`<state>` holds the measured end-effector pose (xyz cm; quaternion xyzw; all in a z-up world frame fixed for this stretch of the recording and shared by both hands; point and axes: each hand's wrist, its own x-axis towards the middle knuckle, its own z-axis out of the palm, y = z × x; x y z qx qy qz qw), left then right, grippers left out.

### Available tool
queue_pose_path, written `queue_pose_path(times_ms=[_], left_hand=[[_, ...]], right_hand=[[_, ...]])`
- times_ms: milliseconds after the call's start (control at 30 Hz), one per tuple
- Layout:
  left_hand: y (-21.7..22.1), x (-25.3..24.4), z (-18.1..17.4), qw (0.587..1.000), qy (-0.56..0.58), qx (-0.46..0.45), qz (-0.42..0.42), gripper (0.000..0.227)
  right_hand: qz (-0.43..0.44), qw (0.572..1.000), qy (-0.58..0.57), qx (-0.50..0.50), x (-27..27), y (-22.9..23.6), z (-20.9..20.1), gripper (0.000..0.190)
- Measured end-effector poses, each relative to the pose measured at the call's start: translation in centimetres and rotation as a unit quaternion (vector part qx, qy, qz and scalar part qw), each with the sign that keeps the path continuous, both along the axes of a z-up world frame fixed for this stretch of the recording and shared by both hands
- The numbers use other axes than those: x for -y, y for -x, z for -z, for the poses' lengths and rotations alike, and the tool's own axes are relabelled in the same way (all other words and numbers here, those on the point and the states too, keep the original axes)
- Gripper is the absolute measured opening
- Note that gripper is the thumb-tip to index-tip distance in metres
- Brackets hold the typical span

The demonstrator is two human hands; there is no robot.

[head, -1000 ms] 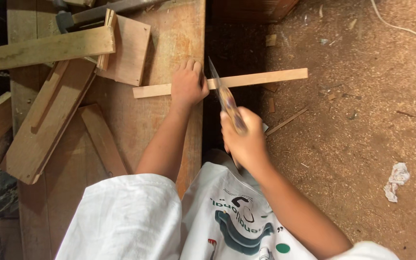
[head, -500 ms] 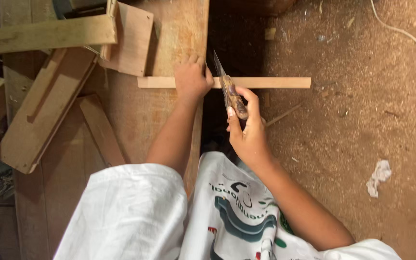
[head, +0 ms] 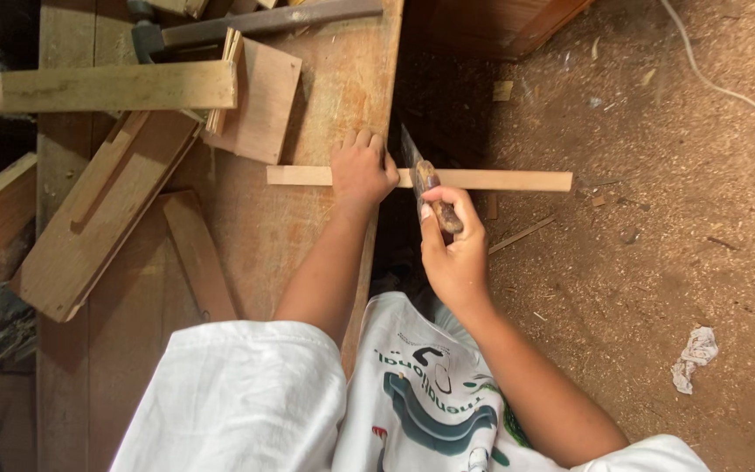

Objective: The person places a thin wooden stick on a workbench and uses a hand saw to cut it into smaller pieces. The person holds the wood with one hand and saws with the other, completing several cuts.

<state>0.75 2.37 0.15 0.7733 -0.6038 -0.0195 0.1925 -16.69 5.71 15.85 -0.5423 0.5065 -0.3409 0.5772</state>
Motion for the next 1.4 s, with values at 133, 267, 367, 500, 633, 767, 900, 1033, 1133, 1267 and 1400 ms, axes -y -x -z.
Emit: queue_pose_path(times_ms=[133, 267, 367, 500, 633, 767, 900, 1033, 1133, 1267, 1400], left_hand=[[0.2, 0.0, 0.3, 1.0, -0.025, -0.006, -0.001, 0.012], [0.0, 0.0, 0.1, 1.0, -0.018, -0.002, -0.008, 0.013], [0.5, -0.1, 0.0, 1.0, -0.02, 0.0, -0.016, 0.013], [0.1, 0.1, 0.2, 0.999, -0.029, 0.013, -0.025, 0.016], [0.3, -0.2, 0.7, 1.0, -0.017, 0.012, 0.001, 0.015], [0.0, -0.4, 0.8, 1.0, -0.008, 0.004, 0.011, 0.015], [-0.1, -0.1, 0.7, 1.0, 0.007, -0.005, 0.011, 0.015], [0.4, 0.4, 0.8, 1.0, 0.006, -0.004, 0.001, 0.015], [0.3, -0.6, 0.9, 1.0, 0.004, -0.013, -0.027, 0.016], [0.2, 0.6, 1.2, 0.999, 0.019, -0.005, -0.051, 0.013], [0.1, 0.1, 1.2, 0.999, 0.022, -0.015, -0.031, 0.011]], right_hand=[[-0.006, 1.0, 0.004, 0.027, 0.6, -0.3, 0.3, 0.011], [0.013, 0.991, -0.088, 0.095, 1.2, -0.4, 0.6, 0.011], [-0.003, 0.995, -0.067, 0.07, 0.9, 0.1, 0.2, 0.011], [-0.013, 0.997, 0.07, 0.015, 1.0, -0.7, -0.2, 0.014], [-0.013, 0.996, 0.071, 0.043, 1.4, -0.7, 0.1, 0.012], [0.004, 0.994, -0.094, 0.055, 2.2, -0.6, 1.0, 0.008], [-0.007, 0.996, -0.073, 0.046, 2.9, -0.7, 2.5, 0.008], [-0.005, 0.997, -0.033, 0.072, 4.0, -2.0, 3.5, 0.008], [0.01, 0.999, -0.02, 0.034, 3.4, -2.6, 2.8, 0.01], [-0.008, 0.998, -0.057, 0.028, 2.3, -0.3, -0.6, 0.008], [0.008, 0.993, -0.112, 0.047, 1.4, 0.2, -3.0, 0.008]])
